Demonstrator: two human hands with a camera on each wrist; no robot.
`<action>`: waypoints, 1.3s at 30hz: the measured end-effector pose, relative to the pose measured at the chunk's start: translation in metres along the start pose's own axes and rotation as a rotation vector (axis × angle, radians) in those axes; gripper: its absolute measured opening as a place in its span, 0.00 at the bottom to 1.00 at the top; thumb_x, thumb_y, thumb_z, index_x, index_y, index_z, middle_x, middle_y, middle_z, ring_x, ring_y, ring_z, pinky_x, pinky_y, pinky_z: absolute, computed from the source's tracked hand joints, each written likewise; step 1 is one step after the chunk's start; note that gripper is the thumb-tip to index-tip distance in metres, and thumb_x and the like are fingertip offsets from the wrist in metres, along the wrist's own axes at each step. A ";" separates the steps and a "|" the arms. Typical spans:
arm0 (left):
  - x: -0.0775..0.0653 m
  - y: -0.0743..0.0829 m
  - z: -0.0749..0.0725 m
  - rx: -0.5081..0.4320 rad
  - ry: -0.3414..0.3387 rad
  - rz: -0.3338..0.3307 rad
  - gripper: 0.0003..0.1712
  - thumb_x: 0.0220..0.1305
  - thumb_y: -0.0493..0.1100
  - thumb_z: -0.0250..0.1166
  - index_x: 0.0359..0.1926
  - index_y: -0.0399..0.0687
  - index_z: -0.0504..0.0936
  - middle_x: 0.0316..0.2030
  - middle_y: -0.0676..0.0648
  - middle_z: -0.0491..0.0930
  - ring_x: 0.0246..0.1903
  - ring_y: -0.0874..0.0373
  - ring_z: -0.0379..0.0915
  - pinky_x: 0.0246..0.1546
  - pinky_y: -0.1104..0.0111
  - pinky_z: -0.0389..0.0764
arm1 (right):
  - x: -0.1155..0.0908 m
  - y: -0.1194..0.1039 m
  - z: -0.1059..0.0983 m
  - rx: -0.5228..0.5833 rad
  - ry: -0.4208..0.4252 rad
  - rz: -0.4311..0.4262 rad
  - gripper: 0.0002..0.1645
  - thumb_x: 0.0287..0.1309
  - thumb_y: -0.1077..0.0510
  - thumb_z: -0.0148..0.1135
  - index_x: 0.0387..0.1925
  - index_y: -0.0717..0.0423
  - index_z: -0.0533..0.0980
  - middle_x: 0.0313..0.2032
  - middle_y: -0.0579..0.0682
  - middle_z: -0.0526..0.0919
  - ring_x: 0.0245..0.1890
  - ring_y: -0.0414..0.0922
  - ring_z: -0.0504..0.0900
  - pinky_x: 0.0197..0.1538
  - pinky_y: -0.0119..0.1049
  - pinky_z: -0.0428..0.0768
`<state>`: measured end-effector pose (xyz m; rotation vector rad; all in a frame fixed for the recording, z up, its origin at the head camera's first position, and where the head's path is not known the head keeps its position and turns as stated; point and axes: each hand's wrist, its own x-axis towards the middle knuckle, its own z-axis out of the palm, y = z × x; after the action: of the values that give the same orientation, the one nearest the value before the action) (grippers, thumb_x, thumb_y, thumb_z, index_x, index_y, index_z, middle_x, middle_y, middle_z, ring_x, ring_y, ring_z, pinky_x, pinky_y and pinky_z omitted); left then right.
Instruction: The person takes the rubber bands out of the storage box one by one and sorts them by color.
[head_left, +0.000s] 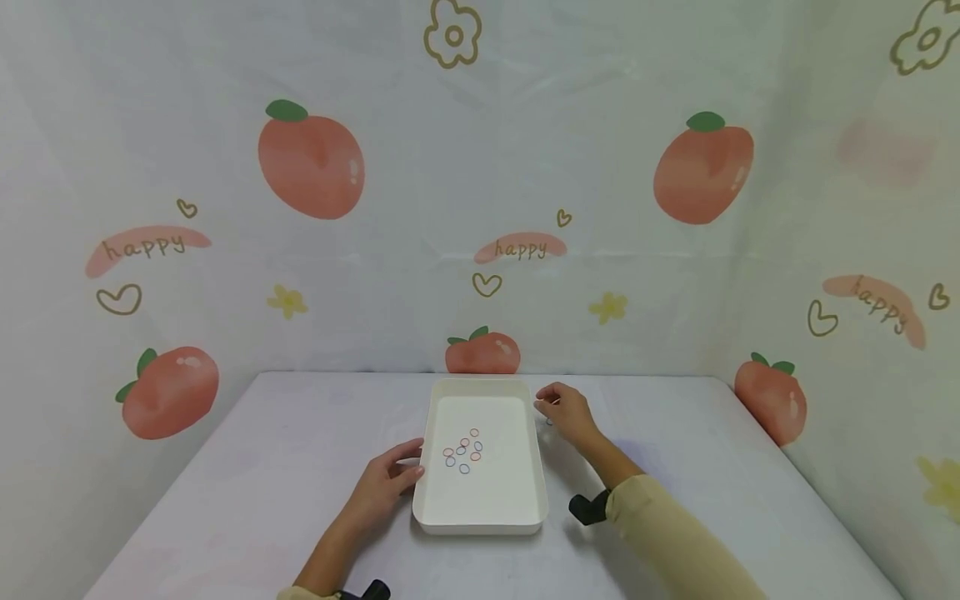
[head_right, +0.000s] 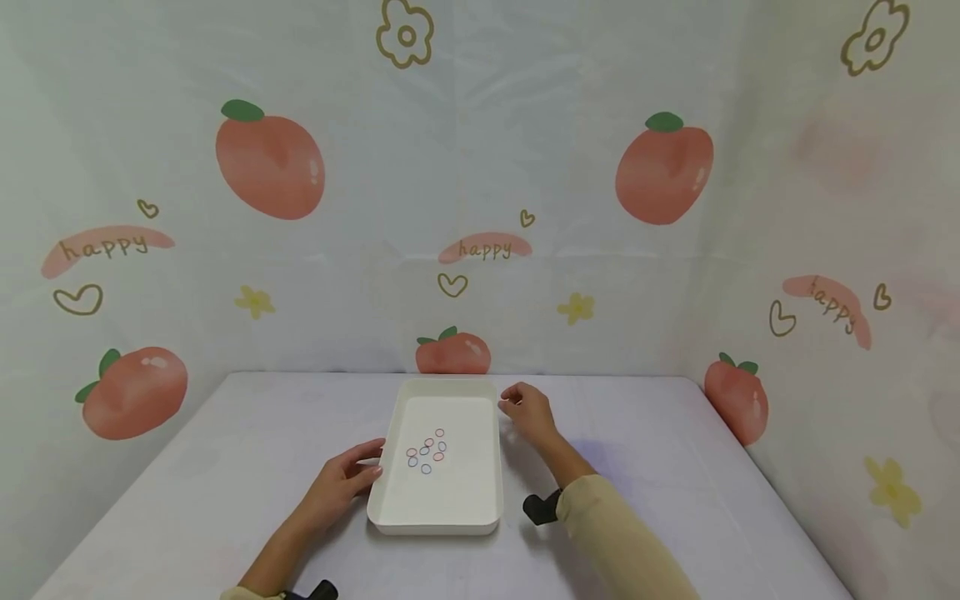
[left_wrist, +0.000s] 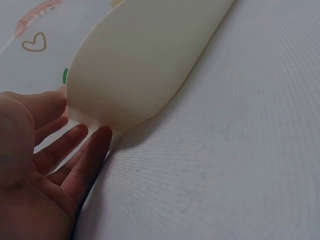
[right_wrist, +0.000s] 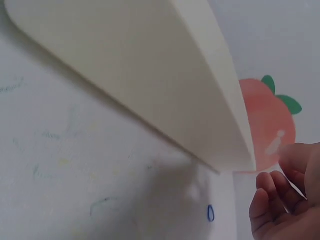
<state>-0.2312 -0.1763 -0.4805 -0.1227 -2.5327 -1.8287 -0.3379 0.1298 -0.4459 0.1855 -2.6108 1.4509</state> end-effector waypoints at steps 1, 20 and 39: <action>0.000 0.000 0.000 -0.001 0.000 0.000 0.26 0.66 0.37 0.63 0.65 0.41 0.72 0.56 0.40 0.76 0.48 0.50 0.79 0.43 0.65 0.82 | 0.000 -0.003 0.001 0.004 -0.001 -0.009 0.05 0.58 0.65 0.65 0.37 0.63 0.79 0.30 0.51 0.78 0.29 0.45 0.76 0.29 0.33 0.76; 0.001 0.000 -0.001 -0.005 0.006 0.001 0.27 0.66 0.37 0.63 0.65 0.42 0.72 0.56 0.40 0.76 0.48 0.49 0.79 0.44 0.64 0.82 | 0.009 -0.047 0.029 0.022 -0.118 -0.071 0.04 0.61 0.62 0.65 0.36 0.60 0.78 0.30 0.49 0.79 0.30 0.45 0.78 0.32 0.35 0.78; 0.002 -0.004 -0.002 -0.026 -0.018 0.012 0.27 0.66 0.37 0.62 0.65 0.41 0.71 0.57 0.39 0.75 0.50 0.48 0.78 0.44 0.63 0.82 | 0.004 -0.044 0.067 -0.068 -0.364 -0.018 0.04 0.56 0.64 0.68 0.34 0.59 0.80 0.27 0.48 0.76 0.26 0.42 0.74 0.29 0.30 0.76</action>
<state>-0.2335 -0.1791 -0.4834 -0.1547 -2.5157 -1.8650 -0.3385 0.0495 -0.4431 0.5074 -2.9246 1.4355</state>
